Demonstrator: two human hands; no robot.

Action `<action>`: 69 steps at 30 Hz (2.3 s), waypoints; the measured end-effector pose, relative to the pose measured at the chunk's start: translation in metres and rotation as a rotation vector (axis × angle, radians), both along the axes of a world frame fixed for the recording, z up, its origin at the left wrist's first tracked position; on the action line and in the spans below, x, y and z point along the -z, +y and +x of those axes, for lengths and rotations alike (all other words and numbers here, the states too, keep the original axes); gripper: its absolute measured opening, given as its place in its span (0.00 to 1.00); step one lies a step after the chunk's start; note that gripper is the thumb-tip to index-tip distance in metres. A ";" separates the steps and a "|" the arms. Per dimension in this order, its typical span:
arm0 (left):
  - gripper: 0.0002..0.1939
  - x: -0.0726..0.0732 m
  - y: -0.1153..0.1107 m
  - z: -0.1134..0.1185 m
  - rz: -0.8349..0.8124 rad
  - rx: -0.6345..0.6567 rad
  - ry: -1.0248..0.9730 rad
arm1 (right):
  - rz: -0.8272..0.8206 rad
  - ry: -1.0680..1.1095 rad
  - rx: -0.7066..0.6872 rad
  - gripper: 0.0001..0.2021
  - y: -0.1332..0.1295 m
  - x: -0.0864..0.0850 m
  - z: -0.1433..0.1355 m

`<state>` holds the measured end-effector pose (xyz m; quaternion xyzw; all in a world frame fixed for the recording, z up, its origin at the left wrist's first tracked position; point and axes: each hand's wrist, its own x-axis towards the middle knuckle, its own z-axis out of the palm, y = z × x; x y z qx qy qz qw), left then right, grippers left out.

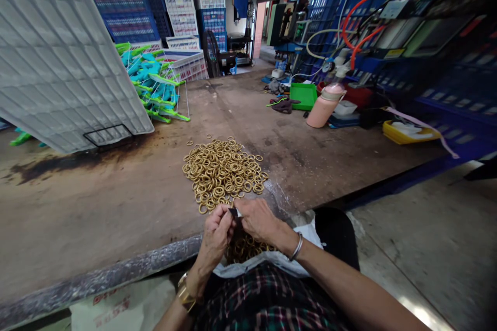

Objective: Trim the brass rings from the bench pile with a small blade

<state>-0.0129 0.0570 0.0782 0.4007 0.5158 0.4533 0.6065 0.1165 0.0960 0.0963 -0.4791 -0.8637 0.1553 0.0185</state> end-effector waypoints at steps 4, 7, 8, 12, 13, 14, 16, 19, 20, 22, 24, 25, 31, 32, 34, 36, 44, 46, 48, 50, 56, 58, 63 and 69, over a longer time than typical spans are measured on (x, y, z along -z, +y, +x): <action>0.17 0.002 -0.001 0.001 0.021 -0.008 0.003 | -0.010 -0.026 0.036 0.10 -0.001 -0.003 -0.003; 0.17 0.005 0.000 0.002 0.032 -0.043 0.006 | -0.006 -0.051 0.083 0.11 -0.003 -0.003 -0.007; 0.18 0.006 0.000 0.001 0.032 -0.054 0.006 | -0.002 -0.057 0.093 0.10 -0.003 -0.003 -0.009; 0.19 0.000 -0.003 -0.001 0.025 -0.099 -0.012 | 0.010 -0.059 0.085 0.10 0.000 -0.003 -0.015; 0.19 -0.003 -0.006 -0.002 0.033 -0.106 -0.015 | 0.012 -0.060 0.084 0.10 0.004 -0.003 -0.016; 0.19 -0.006 -0.010 -0.003 0.044 -0.096 -0.018 | 0.009 -0.069 0.092 0.10 0.009 -0.004 -0.015; 0.18 -0.012 -0.018 -0.004 0.065 -0.032 -0.044 | 0.009 -0.101 0.139 0.11 0.020 -0.005 -0.014; 0.16 -0.014 -0.024 -0.004 -0.009 0.041 -0.208 | 0.057 -0.097 0.170 0.11 0.035 -0.004 -0.015; 0.16 -0.012 -0.023 -0.004 -0.046 0.010 -0.281 | 0.083 -0.075 0.156 0.10 0.038 -0.003 -0.017; 0.17 -0.007 -0.019 -0.007 -0.097 -0.094 -0.405 | 0.121 -0.034 0.123 0.09 0.041 0.000 -0.024; 0.17 -0.002 -0.015 -0.012 -0.112 -0.162 -0.469 | 0.146 -0.030 0.113 0.08 0.043 0.004 -0.033; 0.17 0.000 -0.014 -0.014 -0.117 -0.176 -0.481 | 0.153 -0.040 0.114 0.09 0.043 0.006 -0.038; 0.13 0.003 -0.016 -0.025 -0.172 -0.198 -0.558 | 0.152 -0.114 0.132 0.09 0.047 0.016 -0.050; 0.13 0.003 -0.016 -0.026 -0.191 -0.190 -0.588 | 0.150 -0.113 0.127 0.09 0.048 0.017 -0.050; 0.15 0.005 -0.015 -0.028 -0.223 -0.175 -0.658 | 0.152 -0.096 0.121 0.09 0.049 0.018 -0.048; 0.13 0.007 -0.012 -0.030 -0.239 -0.171 -0.723 | 0.162 -0.056 0.126 0.09 0.050 0.019 -0.044; 0.15 0.009 0.001 -0.020 -0.135 -0.306 -0.508 | 0.137 0.235 0.049 0.10 0.034 0.017 -0.021; 0.16 0.010 0.003 -0.014 -0.076 -0.307 -0.399 | 0.108 0.289 0.024 0.10 0.024 0.016 -0.016; 0.17 0.013 0.003 -0.010 -0.055 -0.275 -0.301 | 0.070 0.326 0.015 0.10 0.015 0.014 -0.014; 0.16 0.016 0.003 -0.008 -0.047 -0.246 -0.207 | 0.021 0.395 0.033 0.08 0.009 0.012 -0.014; 0.14 0.017 -0.001 -0.009 0.112 -0.241 0.096 | -0.295 0.777 0.177 0.11 0.004 0.015 -0.016; 0.13 0.015 -0.004 -0.009 0.165 -0.229 0.165 | -0.391 0.869 0.212 0.12 0.004 0.017 -0.016; 0.14 0.011 -0.012 -0.005 0.105 -0.170 0.123 | -0.385 0.924 0.246 0.11 0.001 0.021 -0.013; 0.16 0.010 -0.023 0.003 -0.087 -0.143 -0.037 | -0.286 0.854 0.191 0.10 -0.005 0.020 -0.008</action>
